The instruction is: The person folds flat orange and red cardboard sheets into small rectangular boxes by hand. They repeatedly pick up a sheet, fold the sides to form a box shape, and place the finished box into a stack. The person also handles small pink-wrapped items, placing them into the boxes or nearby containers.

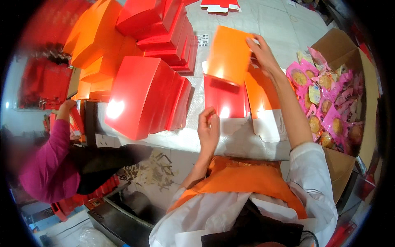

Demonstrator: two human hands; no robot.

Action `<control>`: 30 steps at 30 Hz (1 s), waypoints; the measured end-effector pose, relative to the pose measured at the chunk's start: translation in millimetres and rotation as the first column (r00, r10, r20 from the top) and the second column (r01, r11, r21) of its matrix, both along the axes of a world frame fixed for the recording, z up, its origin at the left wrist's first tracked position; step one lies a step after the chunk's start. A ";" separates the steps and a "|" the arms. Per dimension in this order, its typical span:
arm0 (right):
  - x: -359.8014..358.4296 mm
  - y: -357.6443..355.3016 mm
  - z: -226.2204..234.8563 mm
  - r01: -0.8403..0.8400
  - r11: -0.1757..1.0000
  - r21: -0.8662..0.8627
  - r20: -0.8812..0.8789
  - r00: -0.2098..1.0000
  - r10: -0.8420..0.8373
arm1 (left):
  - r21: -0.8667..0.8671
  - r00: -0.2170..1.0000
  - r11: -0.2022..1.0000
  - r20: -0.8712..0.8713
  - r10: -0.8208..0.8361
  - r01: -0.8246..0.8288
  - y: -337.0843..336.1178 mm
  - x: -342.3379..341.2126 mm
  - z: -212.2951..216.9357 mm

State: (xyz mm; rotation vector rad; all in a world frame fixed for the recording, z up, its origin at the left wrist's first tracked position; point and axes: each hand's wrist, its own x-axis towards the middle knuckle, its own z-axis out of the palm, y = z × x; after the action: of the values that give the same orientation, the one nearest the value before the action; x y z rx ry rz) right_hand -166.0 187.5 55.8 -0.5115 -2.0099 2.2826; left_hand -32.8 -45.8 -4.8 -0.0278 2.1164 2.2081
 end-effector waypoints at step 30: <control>181.3 8.4 -79.7 0.036 -0.003 0.999 -0.035 0.999 0.030 | -0.382 0.894 0.854 -0.132 -0.429 0.354 128.0 2.6 -8.8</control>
State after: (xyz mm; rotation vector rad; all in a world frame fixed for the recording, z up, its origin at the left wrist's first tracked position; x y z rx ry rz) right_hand 15.3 195.8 -23.9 -0.2316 -2.8164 0.1846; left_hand -30.2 82.2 -13.6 0.5935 2.3353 1.6448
